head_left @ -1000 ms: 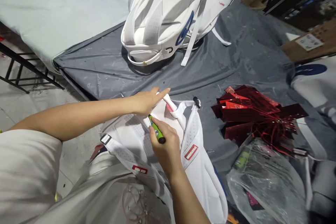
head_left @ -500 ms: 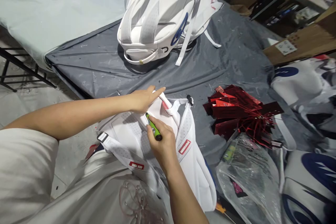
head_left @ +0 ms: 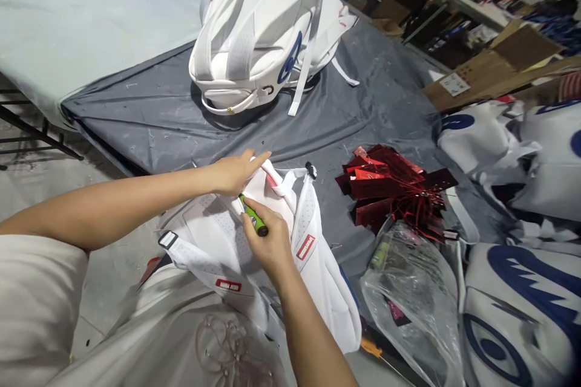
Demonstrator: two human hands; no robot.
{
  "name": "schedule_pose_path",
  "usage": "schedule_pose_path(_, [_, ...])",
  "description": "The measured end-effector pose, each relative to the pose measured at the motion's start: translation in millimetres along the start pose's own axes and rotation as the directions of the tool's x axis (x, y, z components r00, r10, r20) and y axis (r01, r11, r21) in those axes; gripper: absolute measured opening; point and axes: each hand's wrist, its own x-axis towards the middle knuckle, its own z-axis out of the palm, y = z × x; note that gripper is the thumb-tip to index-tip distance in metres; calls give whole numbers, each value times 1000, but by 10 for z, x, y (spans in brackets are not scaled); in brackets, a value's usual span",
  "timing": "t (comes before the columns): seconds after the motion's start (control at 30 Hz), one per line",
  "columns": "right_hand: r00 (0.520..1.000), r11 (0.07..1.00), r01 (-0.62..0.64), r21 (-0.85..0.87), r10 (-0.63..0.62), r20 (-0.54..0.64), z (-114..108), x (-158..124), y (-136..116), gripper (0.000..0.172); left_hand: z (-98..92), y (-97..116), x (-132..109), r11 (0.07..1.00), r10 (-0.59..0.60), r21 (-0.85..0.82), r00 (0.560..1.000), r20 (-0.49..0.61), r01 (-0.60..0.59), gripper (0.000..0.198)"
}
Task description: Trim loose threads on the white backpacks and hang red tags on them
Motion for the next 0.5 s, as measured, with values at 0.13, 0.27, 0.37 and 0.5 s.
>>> schedule_pose_path(0.13, [998, 998, -66, -8, 66, -14, 80, -1, -95, 27, 22, -51, -20, 998, 64, -17, 997, -33, -65, 95])
schedule_pose_path(0.27, [991, 988, -132, 80, 134, -16, 125, 37, -239, 21, 87, -216, 25, 990, 138, 21, 981, -136, -136, 91])
schedule_pose_path(0.37, [985, 958, -78, 274, 116, -125, -104, -55, -242, 18, 138, -375, 181, 984, 172, 74, 975, -140, -163, 78])
schedule_pose_path(0.5, [761, 995, -86, 45, 95, -642, -651, -800, 44, 25, 239, -496, 251, 989, 121, 108, 975, -185, -102, 70])
